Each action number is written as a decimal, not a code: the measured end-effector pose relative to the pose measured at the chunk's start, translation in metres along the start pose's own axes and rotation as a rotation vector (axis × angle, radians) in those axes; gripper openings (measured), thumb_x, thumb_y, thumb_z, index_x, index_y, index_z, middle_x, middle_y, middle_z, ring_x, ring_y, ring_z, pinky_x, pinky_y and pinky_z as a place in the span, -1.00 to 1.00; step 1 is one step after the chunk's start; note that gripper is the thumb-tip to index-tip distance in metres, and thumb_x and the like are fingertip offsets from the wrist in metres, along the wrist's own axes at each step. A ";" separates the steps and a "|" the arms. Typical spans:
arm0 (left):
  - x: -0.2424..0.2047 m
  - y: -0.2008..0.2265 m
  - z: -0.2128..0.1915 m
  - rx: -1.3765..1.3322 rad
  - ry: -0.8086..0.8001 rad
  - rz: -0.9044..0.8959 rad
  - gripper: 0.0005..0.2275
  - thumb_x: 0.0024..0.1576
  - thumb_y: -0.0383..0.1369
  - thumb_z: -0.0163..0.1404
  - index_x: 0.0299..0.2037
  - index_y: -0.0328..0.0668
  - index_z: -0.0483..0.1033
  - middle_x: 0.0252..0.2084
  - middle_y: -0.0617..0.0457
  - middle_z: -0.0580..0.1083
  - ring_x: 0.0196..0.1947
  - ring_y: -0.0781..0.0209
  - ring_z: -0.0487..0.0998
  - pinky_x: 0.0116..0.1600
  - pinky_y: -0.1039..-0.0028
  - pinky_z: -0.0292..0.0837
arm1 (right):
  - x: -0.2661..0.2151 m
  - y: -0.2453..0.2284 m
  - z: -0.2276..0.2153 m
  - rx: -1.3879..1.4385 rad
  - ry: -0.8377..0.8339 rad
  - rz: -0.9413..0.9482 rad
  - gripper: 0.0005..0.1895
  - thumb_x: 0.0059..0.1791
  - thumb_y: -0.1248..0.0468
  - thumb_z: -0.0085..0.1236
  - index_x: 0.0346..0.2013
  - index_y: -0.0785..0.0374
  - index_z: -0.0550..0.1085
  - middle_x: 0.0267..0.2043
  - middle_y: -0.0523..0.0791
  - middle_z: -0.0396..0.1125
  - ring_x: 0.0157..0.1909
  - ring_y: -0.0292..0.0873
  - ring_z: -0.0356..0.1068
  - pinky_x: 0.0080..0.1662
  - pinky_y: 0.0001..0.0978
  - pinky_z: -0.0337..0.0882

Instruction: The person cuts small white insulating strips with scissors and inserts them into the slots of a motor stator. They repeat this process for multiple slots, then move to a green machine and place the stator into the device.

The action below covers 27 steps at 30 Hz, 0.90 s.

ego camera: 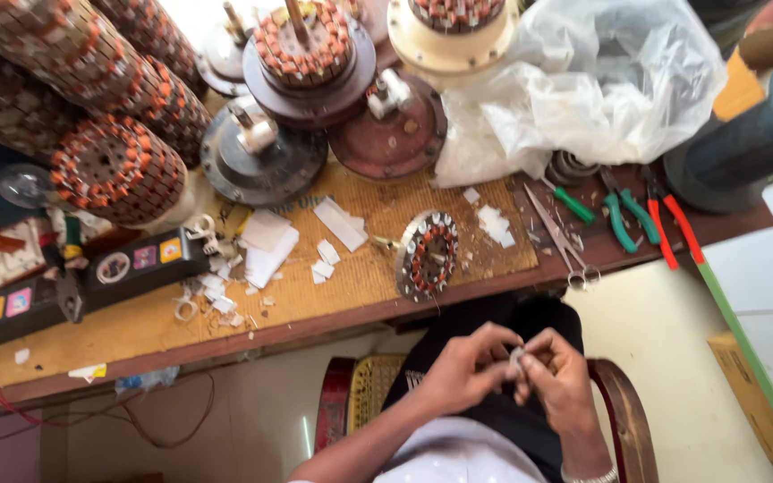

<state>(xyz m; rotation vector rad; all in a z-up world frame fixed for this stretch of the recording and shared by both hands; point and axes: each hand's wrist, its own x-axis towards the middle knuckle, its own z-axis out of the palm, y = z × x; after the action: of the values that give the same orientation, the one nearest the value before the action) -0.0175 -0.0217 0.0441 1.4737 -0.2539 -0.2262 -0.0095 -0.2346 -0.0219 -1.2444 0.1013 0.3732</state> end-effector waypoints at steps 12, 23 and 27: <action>-0.026 0.008 -0.018 0.160 0.127 0.335 -0.82 0.17 -0.54 0.18 -0.29 -0.32 0.38 -0.14 -0.04 0.46 -0.34 0.29 0.43 -0.29 0.48 0.36 | -0.014 -0.002 0.047 -0.221 -0.146 -0.454 -0.88 0.06 0.39 0.14 -0.14 0.41 0.46 -0.14 0.00 0.43 -0.25 -0.23 0.40 -0.22 -0.50 0.44; -0.031 -0.013 -0.005 -0.114 0.313 0.218 -0.84 0.16 -0.48 0.16 -0.37 -0.34 0.42 -0.21 0.01 0.47 -0.47 0.48 0.22 -0.38 0.61 0.13 | -0.020 -0.024 0.070 -0.243 -0.018 -0.338 -0.86 -0.07 0.34 0.38 -0.35 0.38 0.58 -0.16 -0.06 0.49 -0.26 -0.28 0.46 -0.20 -0.48 0.49; -0.033 0.000 -0.027 0.120 0.447 0.353 -0.94 0.21 -0.46 0.13 -0.26 -0.27 0.53 -0.17 0.01 0.48 -0.25 0.35 0.42 -0.13 0.53 0.35 | -0.003 -0.054 0.084 -0.055 -0.079 -0.275 -0.86 -0.07 0.33 0.35 -0.39 0.36 0.57 -0.19 -0.13 0.47 -0.28 -0.33 0.50 -0.19 -0.49 0.57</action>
<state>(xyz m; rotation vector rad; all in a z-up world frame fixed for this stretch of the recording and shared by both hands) -0.0403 0.0139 0.0411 1.5279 -0.1615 0.4062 -0.0055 -0.1713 0.0549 -1.2765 -0.1482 0.1868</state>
